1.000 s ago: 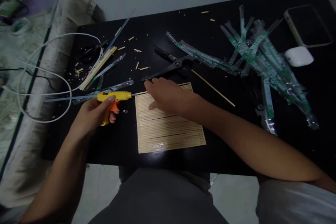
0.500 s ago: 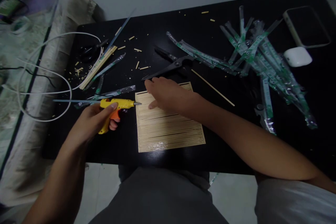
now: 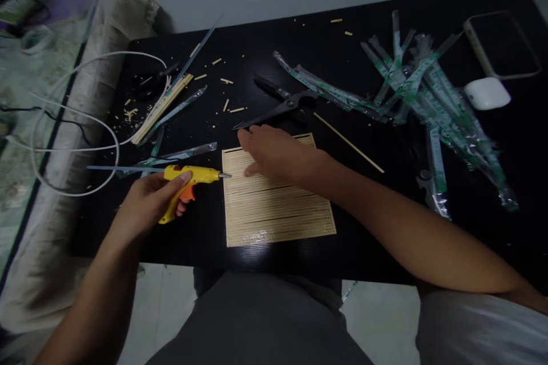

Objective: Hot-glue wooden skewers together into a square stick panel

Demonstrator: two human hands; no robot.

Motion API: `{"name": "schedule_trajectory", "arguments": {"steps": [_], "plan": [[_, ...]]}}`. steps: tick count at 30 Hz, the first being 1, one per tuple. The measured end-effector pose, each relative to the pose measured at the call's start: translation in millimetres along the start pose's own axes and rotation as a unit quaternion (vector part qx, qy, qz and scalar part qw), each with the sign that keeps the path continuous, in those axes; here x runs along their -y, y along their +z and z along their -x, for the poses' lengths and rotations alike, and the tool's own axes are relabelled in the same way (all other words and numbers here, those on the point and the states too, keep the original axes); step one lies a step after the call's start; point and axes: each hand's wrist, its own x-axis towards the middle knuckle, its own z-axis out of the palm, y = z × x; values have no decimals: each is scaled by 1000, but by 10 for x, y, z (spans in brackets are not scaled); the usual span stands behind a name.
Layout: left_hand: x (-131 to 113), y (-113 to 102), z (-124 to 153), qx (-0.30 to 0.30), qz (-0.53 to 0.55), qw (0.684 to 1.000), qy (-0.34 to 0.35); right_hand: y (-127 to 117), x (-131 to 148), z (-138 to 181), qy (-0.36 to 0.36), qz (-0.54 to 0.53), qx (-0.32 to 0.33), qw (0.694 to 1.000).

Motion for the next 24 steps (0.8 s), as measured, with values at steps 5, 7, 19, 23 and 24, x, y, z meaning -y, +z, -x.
{"name": "schedule_trajectory", "arguments": {"steps": [5, 7, 19, 23, 24], "plan": [[-51, 61, -140, -30, 9, 999, 36, -20, 27, 13, 6, -1, 4, 1000], [-63, 67, -170, -39, 8, 998, 45, -13, 22, 11, 7, 2, 3, 1000], [-31, 39, -35, -31, -8, 999, -3, 27, -23, 4, -5, 1, -11, 1000], [38, -3, 34, -6, -9, 1000, -16, 9, -12, 2, 5, -4, -1, 1000], [54, -14, 52, 0, -11, 1000, -19, 5, -9, 1, 6, -4, 0, 1000]]}}
